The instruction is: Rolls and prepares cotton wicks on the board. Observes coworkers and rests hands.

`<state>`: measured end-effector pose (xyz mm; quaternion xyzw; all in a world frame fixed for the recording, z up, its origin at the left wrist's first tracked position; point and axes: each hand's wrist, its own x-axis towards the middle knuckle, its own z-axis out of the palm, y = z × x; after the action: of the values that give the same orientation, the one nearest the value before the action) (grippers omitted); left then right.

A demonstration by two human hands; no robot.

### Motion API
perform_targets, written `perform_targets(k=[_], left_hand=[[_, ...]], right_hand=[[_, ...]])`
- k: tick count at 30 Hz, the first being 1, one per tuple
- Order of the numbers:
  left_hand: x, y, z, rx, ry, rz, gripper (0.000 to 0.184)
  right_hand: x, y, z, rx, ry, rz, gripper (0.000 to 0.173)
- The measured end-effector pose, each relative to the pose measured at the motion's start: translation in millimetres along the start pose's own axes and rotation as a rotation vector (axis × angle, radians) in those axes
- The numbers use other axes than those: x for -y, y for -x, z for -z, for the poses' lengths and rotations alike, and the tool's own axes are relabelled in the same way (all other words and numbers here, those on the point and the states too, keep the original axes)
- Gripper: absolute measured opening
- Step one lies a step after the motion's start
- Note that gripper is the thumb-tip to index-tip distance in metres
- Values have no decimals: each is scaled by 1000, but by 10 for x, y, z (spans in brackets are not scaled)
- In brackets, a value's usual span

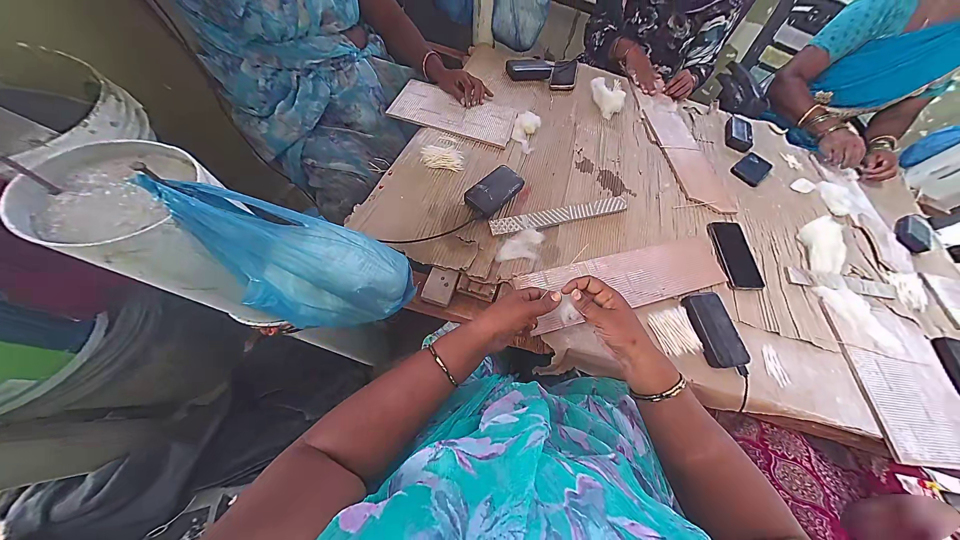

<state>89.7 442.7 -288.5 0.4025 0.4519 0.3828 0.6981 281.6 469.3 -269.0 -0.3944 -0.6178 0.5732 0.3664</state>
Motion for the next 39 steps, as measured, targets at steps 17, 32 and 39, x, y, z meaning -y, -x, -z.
perform_targets(k=[17, 32, 39], left_hand=[[76, -84, 51, -215, 161, -165, 7], [126, -221, 192, -325, 313, -230, 21], [151, -299, 203, -353, 227, -268, 8]], right_hand=[[-24, -35, -218, -316, -46, -280, 28], [-23, -452, -401, -208, 75, -133, 7], [-40, -630, -392, -193, 118, -126, 9]])
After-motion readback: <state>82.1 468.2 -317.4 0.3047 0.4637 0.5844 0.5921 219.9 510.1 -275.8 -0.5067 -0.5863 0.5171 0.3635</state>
